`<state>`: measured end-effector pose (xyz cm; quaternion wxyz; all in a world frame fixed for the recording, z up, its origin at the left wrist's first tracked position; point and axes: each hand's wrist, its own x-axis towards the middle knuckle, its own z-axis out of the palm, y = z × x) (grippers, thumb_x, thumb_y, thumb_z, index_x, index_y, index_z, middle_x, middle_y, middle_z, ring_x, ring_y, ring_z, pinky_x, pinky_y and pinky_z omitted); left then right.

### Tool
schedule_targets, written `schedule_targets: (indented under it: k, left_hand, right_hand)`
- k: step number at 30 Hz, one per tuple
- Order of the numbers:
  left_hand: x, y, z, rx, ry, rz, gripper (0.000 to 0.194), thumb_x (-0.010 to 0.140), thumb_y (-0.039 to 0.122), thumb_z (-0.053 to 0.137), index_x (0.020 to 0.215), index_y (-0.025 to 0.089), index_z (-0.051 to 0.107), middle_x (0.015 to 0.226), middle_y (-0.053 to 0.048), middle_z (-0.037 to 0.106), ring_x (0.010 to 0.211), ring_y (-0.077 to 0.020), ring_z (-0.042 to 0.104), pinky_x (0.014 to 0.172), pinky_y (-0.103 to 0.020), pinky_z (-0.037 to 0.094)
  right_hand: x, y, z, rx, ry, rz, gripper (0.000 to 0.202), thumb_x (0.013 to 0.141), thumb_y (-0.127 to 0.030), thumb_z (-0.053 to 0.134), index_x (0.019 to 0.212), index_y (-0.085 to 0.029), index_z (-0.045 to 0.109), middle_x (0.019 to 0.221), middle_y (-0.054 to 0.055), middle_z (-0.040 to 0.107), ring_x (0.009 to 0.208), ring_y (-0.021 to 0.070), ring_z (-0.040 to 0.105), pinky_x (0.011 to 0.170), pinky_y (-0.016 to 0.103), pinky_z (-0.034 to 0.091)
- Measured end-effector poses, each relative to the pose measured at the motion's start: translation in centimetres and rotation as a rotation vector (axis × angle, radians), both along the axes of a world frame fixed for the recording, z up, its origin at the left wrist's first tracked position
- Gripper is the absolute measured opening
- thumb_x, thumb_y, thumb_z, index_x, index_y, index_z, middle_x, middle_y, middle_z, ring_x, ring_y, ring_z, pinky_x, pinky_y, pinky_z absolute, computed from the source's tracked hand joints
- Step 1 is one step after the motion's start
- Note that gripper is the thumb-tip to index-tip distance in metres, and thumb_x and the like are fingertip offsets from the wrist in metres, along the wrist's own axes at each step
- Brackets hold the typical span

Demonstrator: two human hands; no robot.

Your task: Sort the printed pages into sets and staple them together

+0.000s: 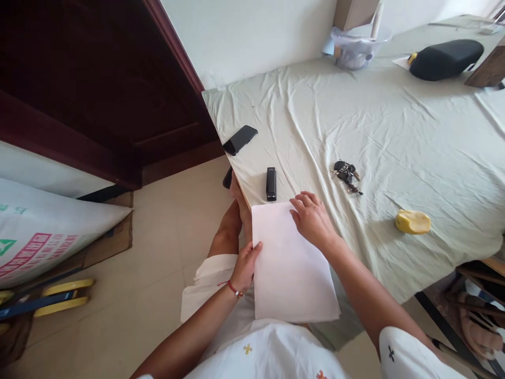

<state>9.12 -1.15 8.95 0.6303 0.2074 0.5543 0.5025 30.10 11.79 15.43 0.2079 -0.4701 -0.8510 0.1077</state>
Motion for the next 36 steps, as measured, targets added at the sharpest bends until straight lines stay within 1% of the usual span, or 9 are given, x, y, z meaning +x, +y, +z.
schedule_targets:
  k: [3,6,9,14,20,25,29,33,36]
  left_hand:
    - [0.2,-0.2,0.1,0.011,-0.032,0.016,0.055,0.08,0.061,0.083,0.111,0.017,0.077,0.118,-0.012,0.081,0.109,-0.029,0.076,0.104,-0.043,0.056]
    - [0.3,-0.4,0.2,0.006,-0.071,0.019,0.058,0.081,0.06,0.083,0.117,0.016,0.076,0.121,-0.013,0.081,0.112,-0.0299,0.075,0.106,-0.045,0.056]
    - [0.2,-0.7,0.4,-0.019,-0.104,0.016,0.062,0.079,0.06,0.084,0.12,0.015,0.076,0.121,-0.015,0.08,0.114,-0.0315,0.075,0.105,-0.046,0.057]
    - [0.5,-1.0,0.4,-0.075,-0.13,0.018,0.067,0.073,0.062,0.088,0.117,0.012,0.077,0.115,-0.017,0.082,0.112,-0.0339,0.077,0.103,-0.047,0.059]
    - [1.0,-1.4,0.6,-0.129,-0.171,-0.002,0.07,0.071,0.064,0.089,0.116,0.013,0.078,0.113,-0.018,0.082,0.108,-0.0345,0.078,0.102,-0.049,0.059]
    - [0.7,-1.6,0.7,-0.011,0.007,-0.063,0.061,0.081,0.068,0.078,0.112,0.016,0.079,0.12,-0.016,0.08,0.113,-0.0343,0.075,0.108,-0.049,0.055]
    - [0.2,-1.5,0.8,0.097,0.177,-0.105,0.05,0.088,0.064,0.073,0.108,0.019,0.08,0.121,-0.014,0.08,0.123,-0.0336,0.07,0.117,-0.047,0.047]
    - [-0.1,-1.4,1.0,0.163,0.261,-0.132,0.042,0.091,0.059,0.072,0.106,0.021,0.08,0.116,-0.013,0.081,0.126,-0.0336,0.069,0.12,-0.046,0.044]
    - [-0.3,-1.4,1.5,0.215,0.292,-0.179,0.039,0.093,0.058,0.069,0.106,0.022,0.08,0.117,-0.012,0.081,0.127,-0.0334,0.068,0.121,-0.046,0.043]
  right_hand:
    - [-2.0,1.6,-0.3,-0.038,-0.094,0.01,0.036,0.105,-0.029,0.051,0.134,-0.019,0.07,0.138,0.019,0.068,0.141,0.0399,0.05,0.107,0.061,0.049]
    - [-2.9,2.0,-0.6,-0.058,-0.151,0.025,0.032,0.105,-0.031,0.054,0.127,-0.02,0.073,0.14,0.018,0.067,0.142,0.0399,0.049,0.108,0.061,0.048]
    - [-3.1,1.6,-0.6,-0.089,-0.15,0.05,0.027,0.105,-0.03,0.054,0.119,-0.021,0.076,0.134,0.016,0.071,0.143,0.0381,0.049,0.109,0.057,0.048]
    - [-3.3,1.4,-0.7,-0.111,-0.148,0.039,0.03,0.105,-0.027,0.055,0.126,-0.018,0.073,0.136,0.016,0.07,0.141,0.0375,0.049,0.11,0.055,0.048]
    - [-3.9,1.6,-1.0,-0.109,-0.116,0.09,0.028,0.106,-0.025,0.051,0.115,-0.021,0.077,0.126,0.015,0.071,0.135,0.0353,0.05,0.108,0.054,0.049]
    - [-4.3,1.6,-0.8,-0.125,-0.119,0.126,0.029,0.105,-0.023,0.05,0.113,-0.018,0.078,0.122,0.016,0.072,0.133,0.0374,0.05,0.106,0.055,0.05]
    - [-4.8,1.6,-0.9,-0.144,-0.084,0.145,0.03,0.105,-0.022,0.05,0.11,-0.016,0.079,0.117,0.016,0.073,0.131,0.0368,0.052,0.106,0.053,0.05]
    - [-4.9,1.9,-1.0,-0.136,-0.006,0.175,0.032,0.104,-0.023,0.049,0.116,-0.015,0.078,0.116,0.017,0.074,0.126,0.0354,0.056,0.109,0.053,0.049]
    - [-4.5,2.4,-0.5,-0.148,0.078,0.226,0.035,0.105,-0.025,0.047,0.119,-0.014,0.077,0.116,0.017,0.076,0.124,0.0345,0.059,0.109,0.053,0.05]
